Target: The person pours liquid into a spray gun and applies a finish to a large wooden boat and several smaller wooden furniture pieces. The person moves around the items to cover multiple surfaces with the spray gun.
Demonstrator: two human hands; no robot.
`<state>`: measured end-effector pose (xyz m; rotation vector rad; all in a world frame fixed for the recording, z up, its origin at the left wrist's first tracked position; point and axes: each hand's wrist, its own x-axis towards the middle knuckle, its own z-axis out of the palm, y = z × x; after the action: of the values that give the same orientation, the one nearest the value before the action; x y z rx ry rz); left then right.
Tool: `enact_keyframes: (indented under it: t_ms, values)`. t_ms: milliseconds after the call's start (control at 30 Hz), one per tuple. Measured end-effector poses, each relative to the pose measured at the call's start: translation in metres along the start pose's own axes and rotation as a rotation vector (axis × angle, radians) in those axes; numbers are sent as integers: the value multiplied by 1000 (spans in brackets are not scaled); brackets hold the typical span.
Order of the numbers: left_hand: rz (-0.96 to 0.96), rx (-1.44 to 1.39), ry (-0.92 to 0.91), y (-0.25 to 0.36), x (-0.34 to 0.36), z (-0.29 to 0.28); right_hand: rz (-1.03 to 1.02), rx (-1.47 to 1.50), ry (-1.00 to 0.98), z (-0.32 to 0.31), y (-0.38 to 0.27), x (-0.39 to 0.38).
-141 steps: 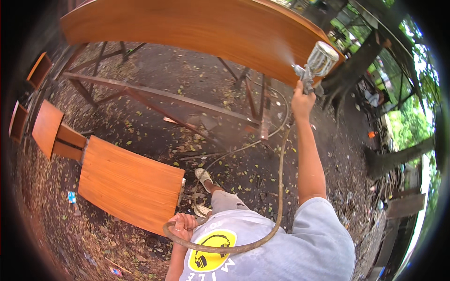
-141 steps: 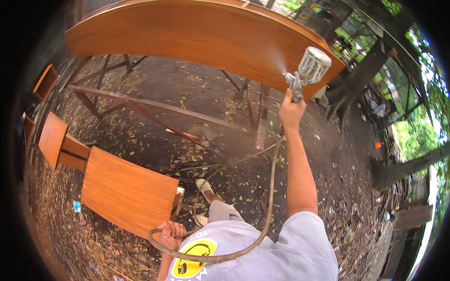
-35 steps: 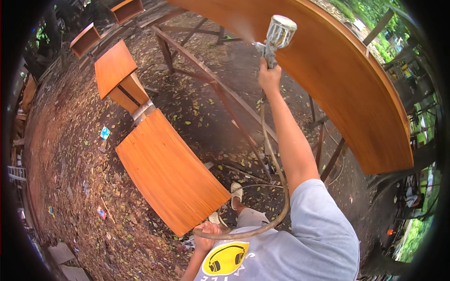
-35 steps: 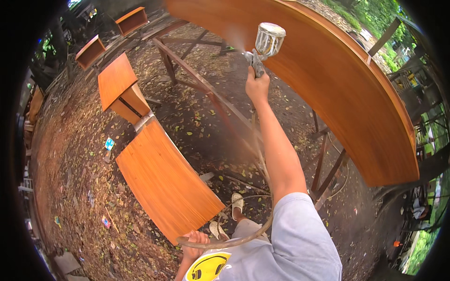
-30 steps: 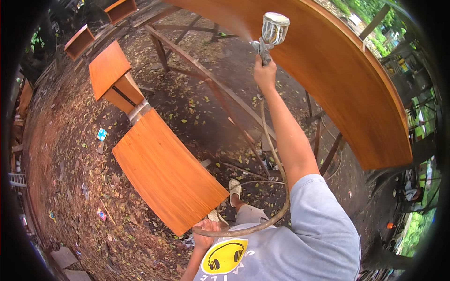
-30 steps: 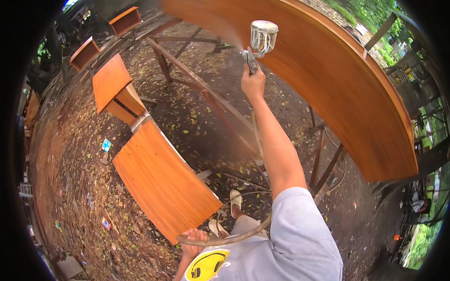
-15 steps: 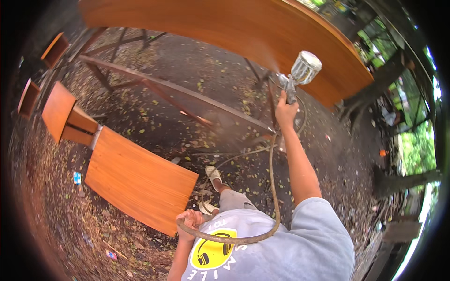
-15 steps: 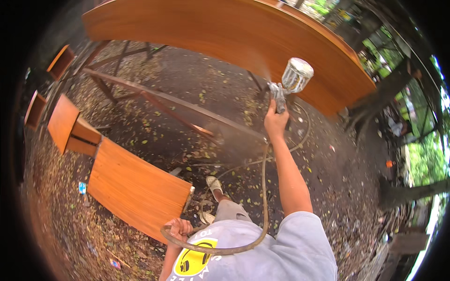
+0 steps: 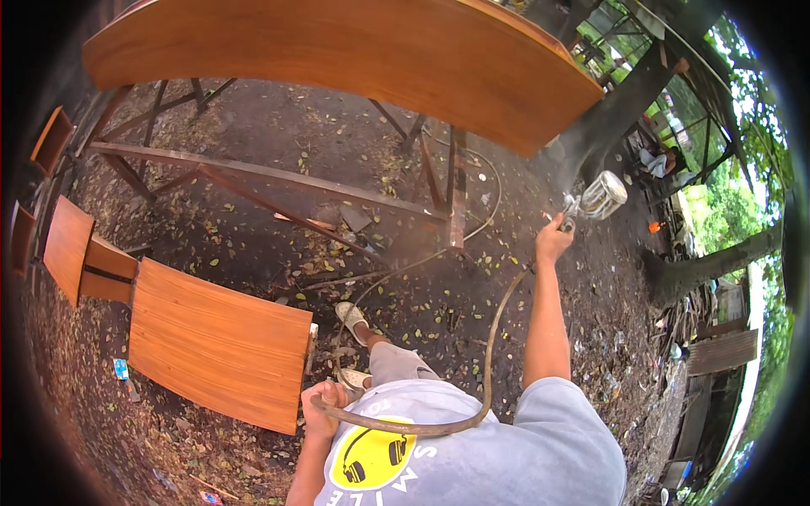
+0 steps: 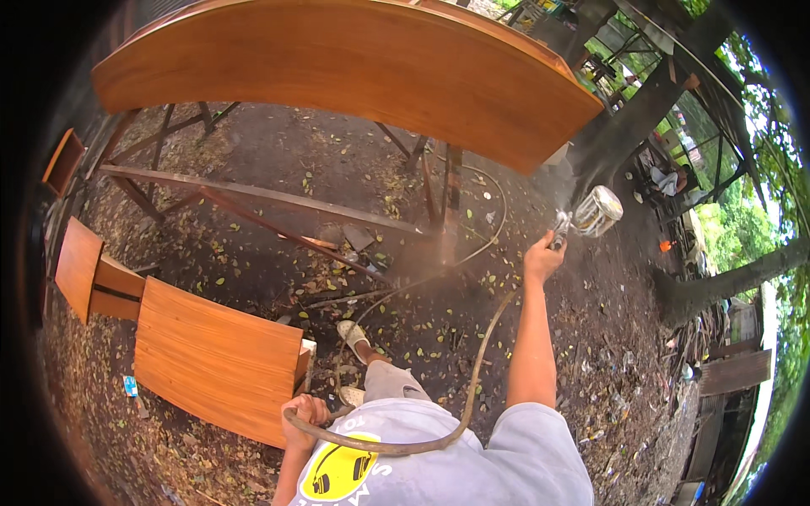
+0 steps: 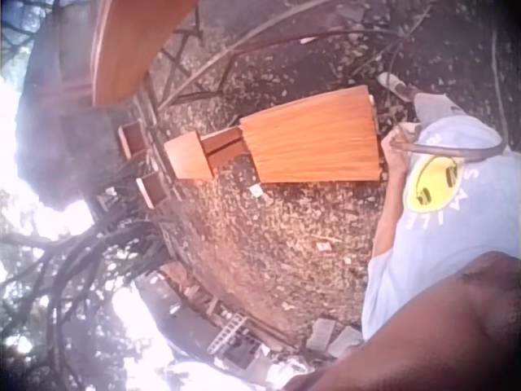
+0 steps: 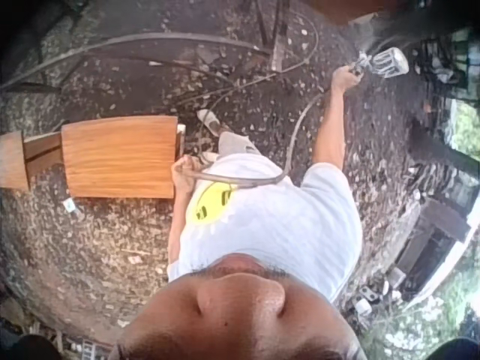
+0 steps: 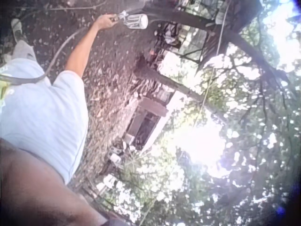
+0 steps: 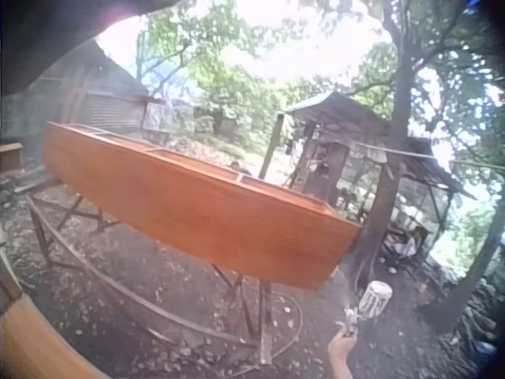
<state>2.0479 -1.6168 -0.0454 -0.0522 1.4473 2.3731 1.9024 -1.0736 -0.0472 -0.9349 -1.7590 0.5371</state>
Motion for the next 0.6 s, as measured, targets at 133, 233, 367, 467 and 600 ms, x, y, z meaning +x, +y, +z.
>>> enact_keyframes:
  t_ms: [133,233,367,467,600]
  values:
    - [-5,-81,68,0,0,-4,38,-14,36,24,-7,-8]
    - [-6,-124,133,3,-3,-7,-7,132,-154,40,-63,-40]
    - [63,-201,193,-6,-4,-14,-52,336,-333,109,-82,-80]
    - [134,-234,299,-7,-1,-16,107,540,-533,154,-144,-124]
    - [177,-275,433,0,0,-20,143,641,-726,206,-227,-178]
